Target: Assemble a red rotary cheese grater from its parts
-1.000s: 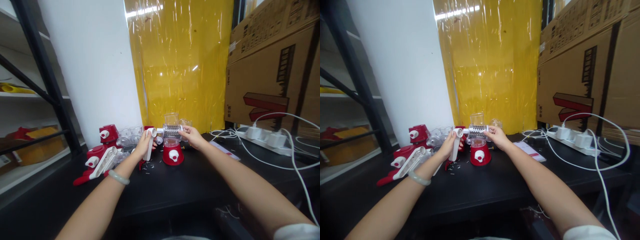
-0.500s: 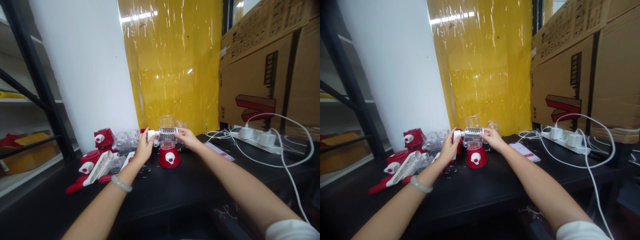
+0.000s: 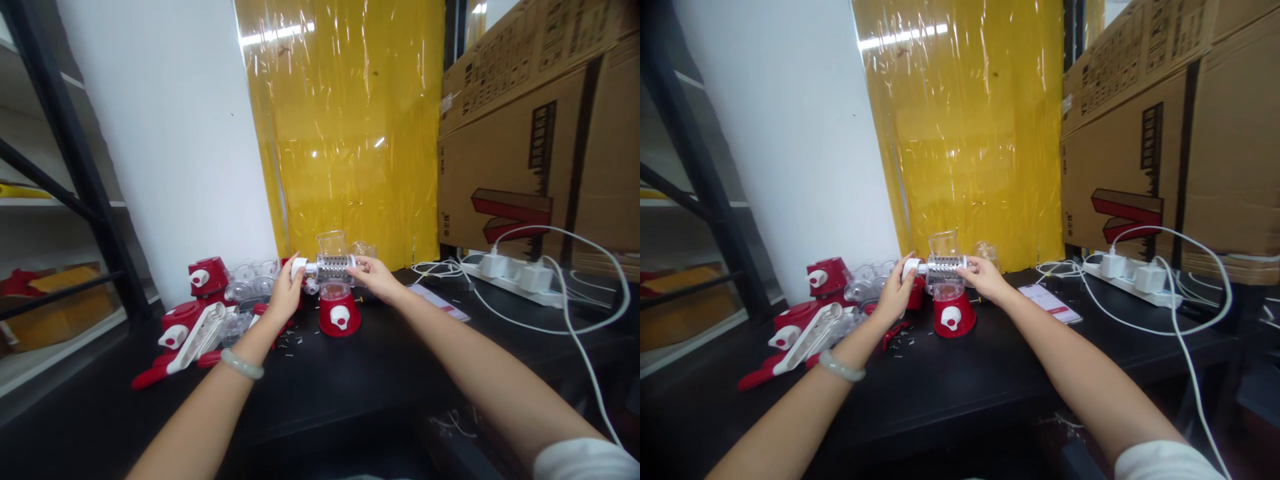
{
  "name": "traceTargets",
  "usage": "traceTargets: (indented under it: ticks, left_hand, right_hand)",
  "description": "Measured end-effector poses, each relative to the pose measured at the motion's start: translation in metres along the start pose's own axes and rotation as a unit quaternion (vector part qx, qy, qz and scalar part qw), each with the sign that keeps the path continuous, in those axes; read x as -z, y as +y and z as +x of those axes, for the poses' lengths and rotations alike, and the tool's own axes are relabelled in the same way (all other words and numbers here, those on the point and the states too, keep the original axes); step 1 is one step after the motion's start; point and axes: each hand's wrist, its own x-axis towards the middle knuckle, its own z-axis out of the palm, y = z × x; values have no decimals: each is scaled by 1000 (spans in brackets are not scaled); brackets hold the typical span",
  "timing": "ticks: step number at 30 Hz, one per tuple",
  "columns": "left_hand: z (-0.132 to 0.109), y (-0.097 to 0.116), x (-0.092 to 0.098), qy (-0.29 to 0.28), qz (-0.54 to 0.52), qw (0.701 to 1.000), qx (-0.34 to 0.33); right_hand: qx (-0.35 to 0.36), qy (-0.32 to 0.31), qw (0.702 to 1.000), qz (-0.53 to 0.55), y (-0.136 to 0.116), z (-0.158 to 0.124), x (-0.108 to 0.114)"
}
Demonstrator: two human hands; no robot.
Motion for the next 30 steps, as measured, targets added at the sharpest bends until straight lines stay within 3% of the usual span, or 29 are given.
traceTargets:
  ticks: [7,13,24,30]
  left_hand:
    - [-4,3,6,-5,18,999,-51]
    - [-1,-1,9,-26,21,999,6]
    - [4,-4,15,-63,73,995,-39]
    - [4,-9,17,-78,22,996,-20]
  right_hand:
    - [6,13,1000,-9,2,1,1]
    - [-1,5,1000,9,5,3,3]
    - [5,-1,1000,-1,-8,-6,-10]
    - [-4,3,1000,-3,-7,-5,-9]
